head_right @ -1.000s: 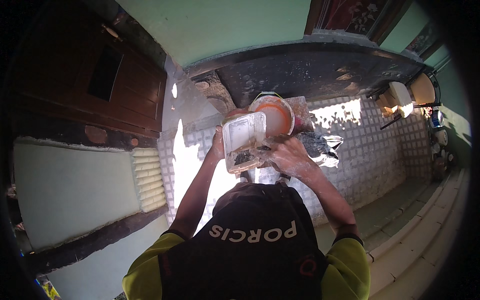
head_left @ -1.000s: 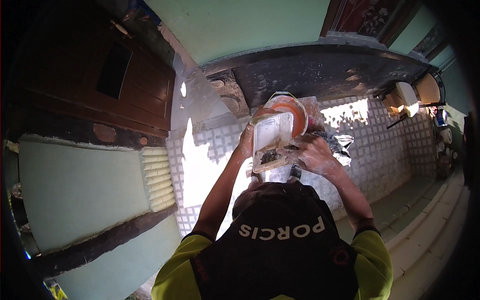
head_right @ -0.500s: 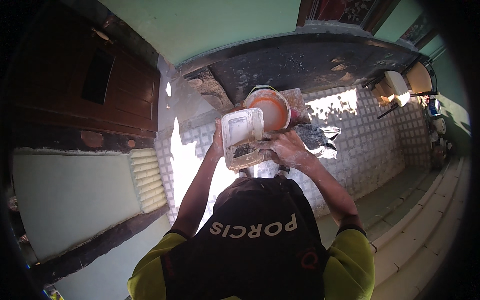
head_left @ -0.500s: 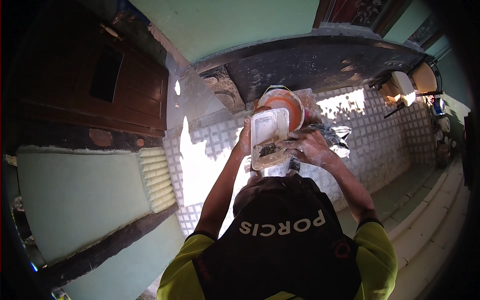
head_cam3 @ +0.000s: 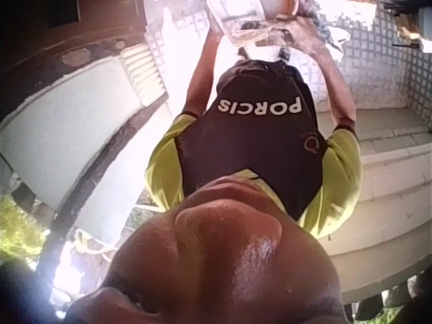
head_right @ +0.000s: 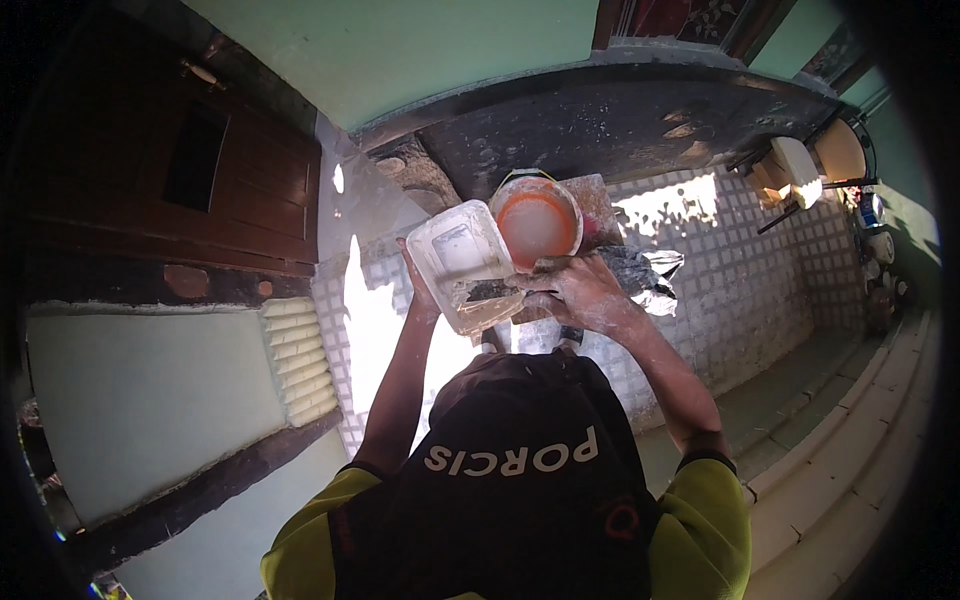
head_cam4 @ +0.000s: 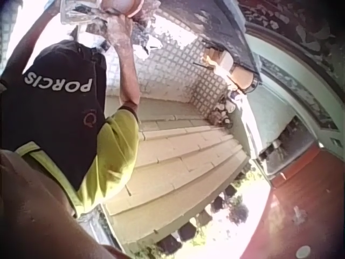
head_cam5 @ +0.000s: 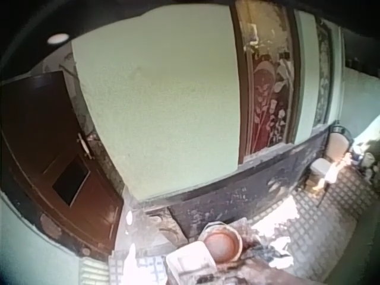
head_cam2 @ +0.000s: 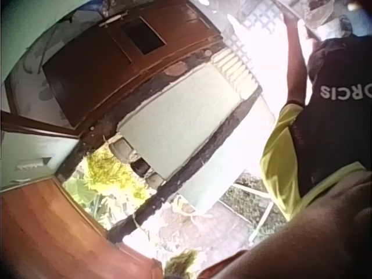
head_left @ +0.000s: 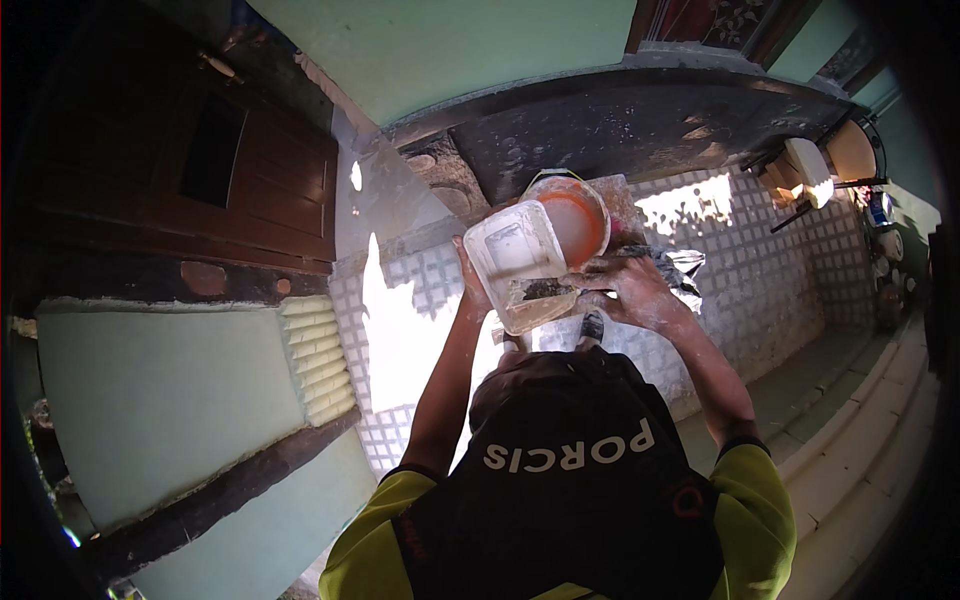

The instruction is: Mixing a white substance into a bucket of liquid and preparing it for application using a brush and scraper.

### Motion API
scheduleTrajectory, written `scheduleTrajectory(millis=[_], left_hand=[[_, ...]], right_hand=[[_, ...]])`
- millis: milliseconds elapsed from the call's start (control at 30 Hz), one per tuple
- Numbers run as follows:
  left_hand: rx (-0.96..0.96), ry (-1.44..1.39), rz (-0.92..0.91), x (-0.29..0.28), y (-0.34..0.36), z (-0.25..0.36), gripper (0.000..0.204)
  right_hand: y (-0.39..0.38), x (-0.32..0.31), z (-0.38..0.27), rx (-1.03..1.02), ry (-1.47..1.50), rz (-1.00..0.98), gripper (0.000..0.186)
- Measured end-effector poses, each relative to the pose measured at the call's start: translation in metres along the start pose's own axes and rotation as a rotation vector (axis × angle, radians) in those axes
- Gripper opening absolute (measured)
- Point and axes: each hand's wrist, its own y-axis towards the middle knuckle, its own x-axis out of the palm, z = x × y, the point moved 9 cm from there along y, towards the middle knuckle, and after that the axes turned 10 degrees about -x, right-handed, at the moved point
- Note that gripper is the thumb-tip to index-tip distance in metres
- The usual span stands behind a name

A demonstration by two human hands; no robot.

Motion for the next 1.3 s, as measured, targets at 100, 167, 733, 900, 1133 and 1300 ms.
scheduleTrajectory(millis=[100, 167, 733, 900, 1133, 1300], left_hand=[[0.110, 0.052, -0.039, 0.002, 0.001, 0.019, 0.089], [0.176, 0.088, -0.070, 0.006, -0.001, 0.032, 0.090], [0.112, -0.038, -0.111, 0.028, -0.002, 0.004, 0.095], [0.211, -0.050, 0.162, 0.023, -0.007, 0.007, 0.086], [0.236, -0.098, 0.329, -0.007, -0.015, 0.019, 0.092], [0.313, -0.187, 0.331, 0.020, -0.014, -0.008, 0.088]], right_hand=[[-0.001, -0.001, -0.021, -0.075, -0.031, -0.032, 0.045], [0.001, 0.000, -0.034, -0.127, -0.153, -0.030, 0.043], [0.008, -0.002, 0.002, -0.057, -0.001, 0.146, 0.054], [0.004, -0.032, 0.002, -0.034, -0.109, 0.299, 0.053], [-0.012, -0.017, -0.034, -0.065, -0.157, 0.317, 0.054], [0.001, -0.018, -0.050, -0.064, -0.209, 0.441, 0.053]])
